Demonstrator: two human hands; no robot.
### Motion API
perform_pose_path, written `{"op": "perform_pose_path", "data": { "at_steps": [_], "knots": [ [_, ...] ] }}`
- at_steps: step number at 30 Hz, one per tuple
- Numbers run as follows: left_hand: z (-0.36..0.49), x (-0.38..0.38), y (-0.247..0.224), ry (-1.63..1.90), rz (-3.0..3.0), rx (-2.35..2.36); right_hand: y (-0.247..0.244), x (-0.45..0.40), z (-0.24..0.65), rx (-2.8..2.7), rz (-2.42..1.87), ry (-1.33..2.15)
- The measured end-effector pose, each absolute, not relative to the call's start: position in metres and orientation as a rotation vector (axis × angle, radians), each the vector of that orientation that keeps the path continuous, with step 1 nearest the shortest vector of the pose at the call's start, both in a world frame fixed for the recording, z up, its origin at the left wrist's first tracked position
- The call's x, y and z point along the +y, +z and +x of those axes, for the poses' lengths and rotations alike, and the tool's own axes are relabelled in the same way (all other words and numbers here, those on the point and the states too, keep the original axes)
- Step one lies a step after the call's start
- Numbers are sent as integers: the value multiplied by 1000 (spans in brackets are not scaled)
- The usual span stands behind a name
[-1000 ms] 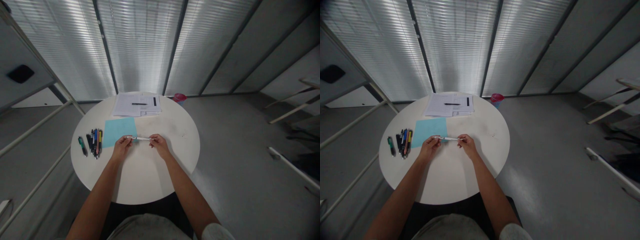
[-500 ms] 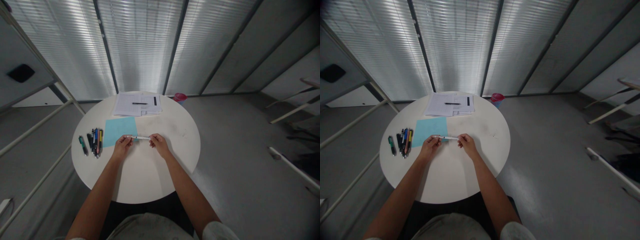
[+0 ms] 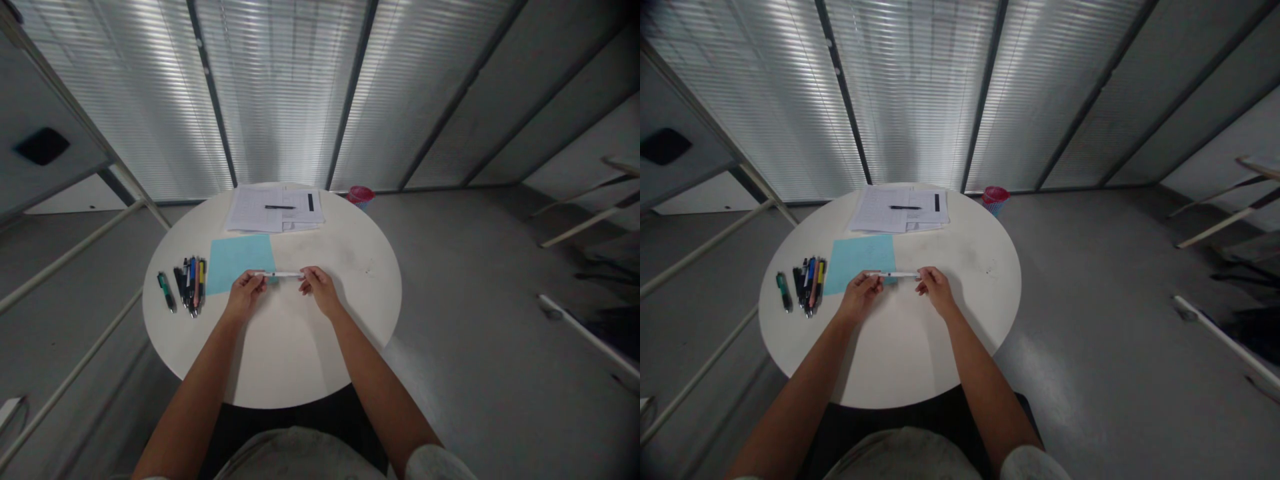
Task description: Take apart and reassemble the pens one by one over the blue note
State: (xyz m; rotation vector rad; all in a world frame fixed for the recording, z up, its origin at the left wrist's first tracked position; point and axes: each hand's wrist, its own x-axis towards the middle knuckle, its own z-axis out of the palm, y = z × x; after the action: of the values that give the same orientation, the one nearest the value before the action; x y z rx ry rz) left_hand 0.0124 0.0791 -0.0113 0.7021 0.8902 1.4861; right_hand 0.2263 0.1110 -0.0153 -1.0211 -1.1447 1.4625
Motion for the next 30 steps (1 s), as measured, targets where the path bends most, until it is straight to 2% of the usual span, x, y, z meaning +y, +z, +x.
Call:
{"op": "perform_pose_path", "data": {
  "at_steps": [30],
  "knots": [
    [15, 76, -4, 1501, 681, 922, -15, 108, 222, -1295, -1073, 1398]
  ]
}}
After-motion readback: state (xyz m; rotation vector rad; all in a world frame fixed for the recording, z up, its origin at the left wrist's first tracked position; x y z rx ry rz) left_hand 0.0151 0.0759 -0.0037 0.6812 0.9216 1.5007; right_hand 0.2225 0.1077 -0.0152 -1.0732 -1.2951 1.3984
